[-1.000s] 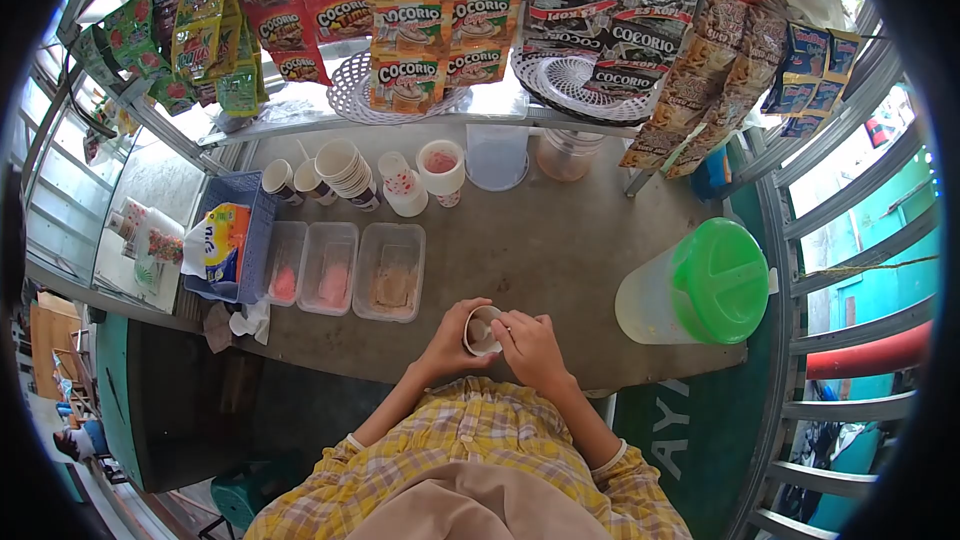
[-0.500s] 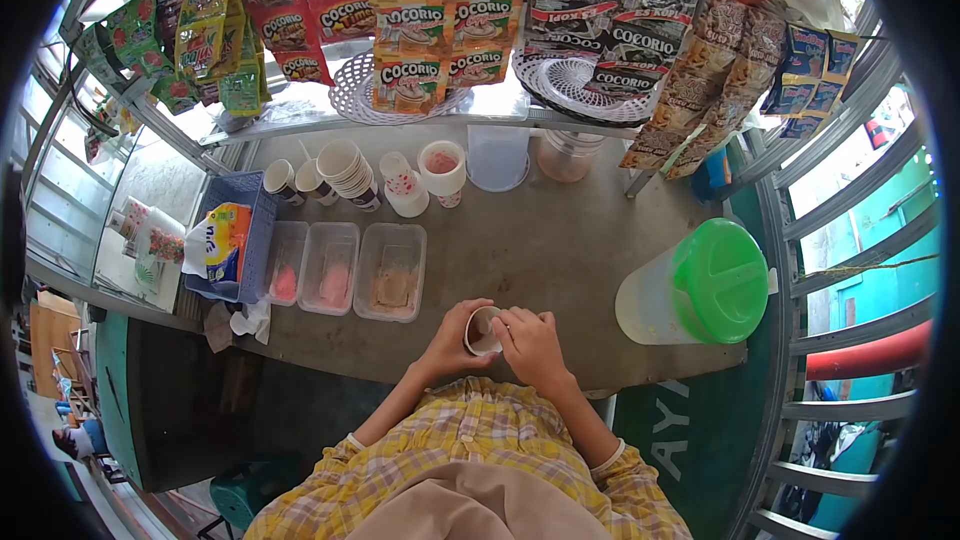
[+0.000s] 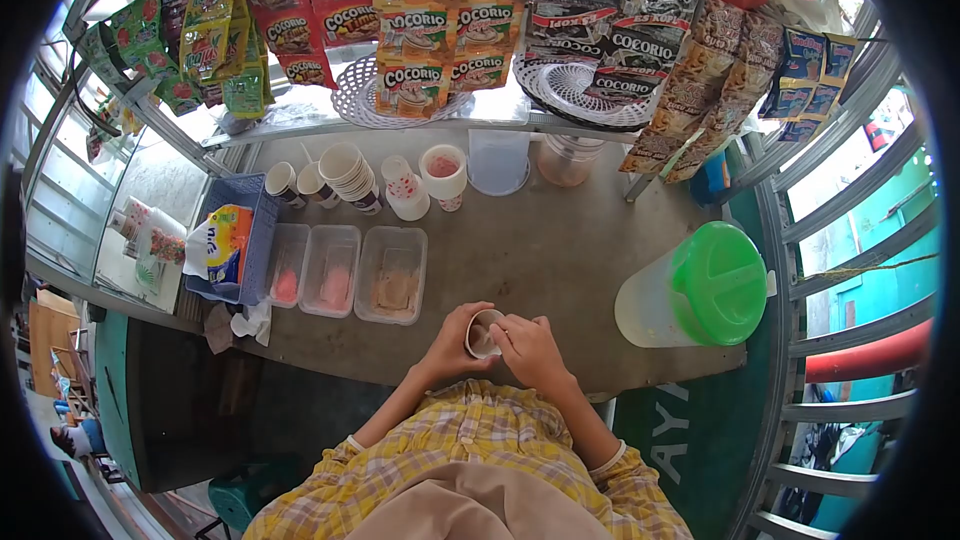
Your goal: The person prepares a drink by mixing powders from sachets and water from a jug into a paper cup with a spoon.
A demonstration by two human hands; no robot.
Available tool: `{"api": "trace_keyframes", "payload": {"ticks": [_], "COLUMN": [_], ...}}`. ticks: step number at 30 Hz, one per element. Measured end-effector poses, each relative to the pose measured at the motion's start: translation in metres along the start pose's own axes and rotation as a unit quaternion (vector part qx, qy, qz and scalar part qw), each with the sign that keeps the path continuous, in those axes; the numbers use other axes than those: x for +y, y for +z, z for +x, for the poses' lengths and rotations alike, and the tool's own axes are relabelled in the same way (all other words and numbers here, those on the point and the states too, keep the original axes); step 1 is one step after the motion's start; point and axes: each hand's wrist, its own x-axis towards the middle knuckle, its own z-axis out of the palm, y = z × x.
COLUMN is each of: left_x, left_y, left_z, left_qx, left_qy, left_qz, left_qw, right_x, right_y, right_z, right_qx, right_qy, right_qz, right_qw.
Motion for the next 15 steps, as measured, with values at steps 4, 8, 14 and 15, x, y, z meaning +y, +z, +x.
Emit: {"api": "trace_keyframes", "payload": {"ticks": [4, 8, 14, 15], "left_x": [-0.0002, 0.0012, 0.0001, -0.0008], "left_y": [0.0002, -0.0009, -0.0002, 0.0003], "left_z": [-0.0002, -0.0002, -0.0001, -0.0002], "left_qx": [0.002, 0.001, 0.008, 0.009], "left_qy": [0.002, -0.001, 0.012, 0.014], "left_qz": [-0.002, 0.002, 0.006, 0.009], "left_qw": [1.0, 1.0, 1.0, 1.0], "right_x": [-0.0029, -0.0015, 0.001, 0.0011], "right_y": [0.0061, 0.0003, 0.0019, 0.0027], "right_z": [-0.0005, 0.0, -0.0008, -0.001], "right_qx": [0.071, 0.004, 0.001, 0.007], "right_qy": [-0.03, -0.003, -0.02, -0.018], "right_qz": [-0.057, -0.006, -0.021, -0.011], "right_qw": [0.995, 1.0, 1.0, 1.0]}}
